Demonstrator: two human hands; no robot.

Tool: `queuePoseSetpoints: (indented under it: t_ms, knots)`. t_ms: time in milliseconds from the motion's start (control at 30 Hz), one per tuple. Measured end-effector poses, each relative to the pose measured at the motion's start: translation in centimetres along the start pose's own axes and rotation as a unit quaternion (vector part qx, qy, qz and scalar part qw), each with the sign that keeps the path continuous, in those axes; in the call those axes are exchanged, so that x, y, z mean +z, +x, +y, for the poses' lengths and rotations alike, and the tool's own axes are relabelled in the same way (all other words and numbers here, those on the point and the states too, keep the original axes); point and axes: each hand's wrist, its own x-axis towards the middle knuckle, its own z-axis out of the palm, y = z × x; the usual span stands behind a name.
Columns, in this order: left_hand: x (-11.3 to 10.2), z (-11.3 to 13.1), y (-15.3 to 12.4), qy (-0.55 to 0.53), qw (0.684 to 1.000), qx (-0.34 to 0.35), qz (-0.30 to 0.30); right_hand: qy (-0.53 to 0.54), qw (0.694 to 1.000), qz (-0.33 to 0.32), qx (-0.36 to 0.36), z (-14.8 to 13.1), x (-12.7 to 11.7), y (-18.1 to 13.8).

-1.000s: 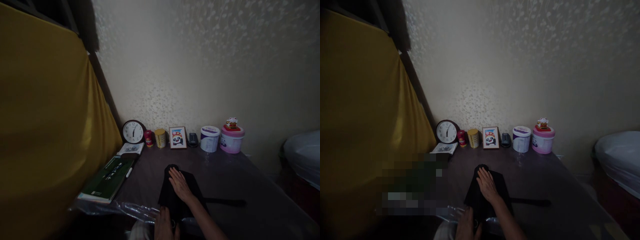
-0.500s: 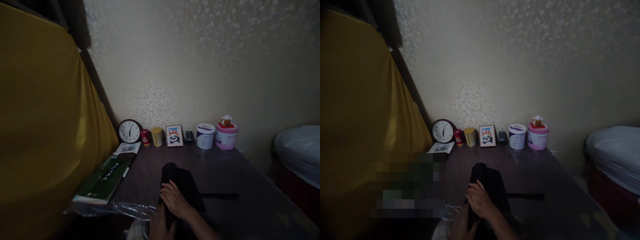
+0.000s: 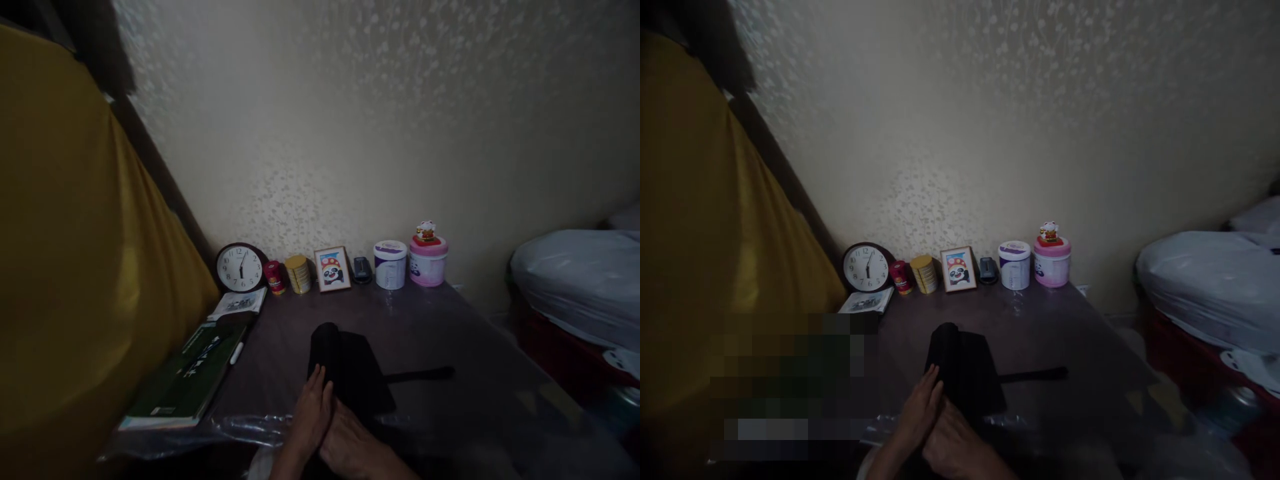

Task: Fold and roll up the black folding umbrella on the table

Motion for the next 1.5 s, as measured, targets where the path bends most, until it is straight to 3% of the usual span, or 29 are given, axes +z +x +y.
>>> queuePoseSetpoints:
  t_ms: [100,167,300,367,533,900,1200,1367,1500]
  knots:
    - [0.1,-0.2,0.1,0.016,1.000,-0.012,-0.017,0.095,0.995,0.021,0.030,-0.9,-1.8,-1.7]
    - [0.5,-0.2,0.0,0.029,0.999,-0.021,-0.021,0.146,0.981,0.078,0.104,-0.3,-3.5,-2.5]
    - [2.3,0.0,-0.5,0.071,0.997,-0.021,0.002,0.132,0.917,0.263,0.269,3.6,-5.8,-3.5]
    - [3.2,0.1,-0.8,0.105,0.994,-0.024,0.029,0.089,0.909,0.286,0.291,6.0,-6.0,-4.0]
    - [3.7,0.3,-1.3,0.125,0.990,-0.041,0.047,-0.013,0.889,0.282,0.360,10.1,-4.9,-4.5]
    - [3.2,0.3,-1.4,0.091,0.993,-0.061,0.041,0.162,0.845,0.321,0.396,14.0,-5.2,-2.8]
    - [2.7,0.7,-1.3,0.104,0.993,-0.056,0.020,0.218,0.848,0.304,0.376,13.7,-5.5,-1.2]
    - [2.4,0.7,-1.4,0.080,0.995,-0.060,0.017,0.293,0.859,0.271,0.321,11.4,-6.8,0.0]
    - [2.3,0.6,-1.3,0.064,0.995,-0.074,0.010,0.312,0.848,0.266,0.335,9.4,-7.7,1.9]
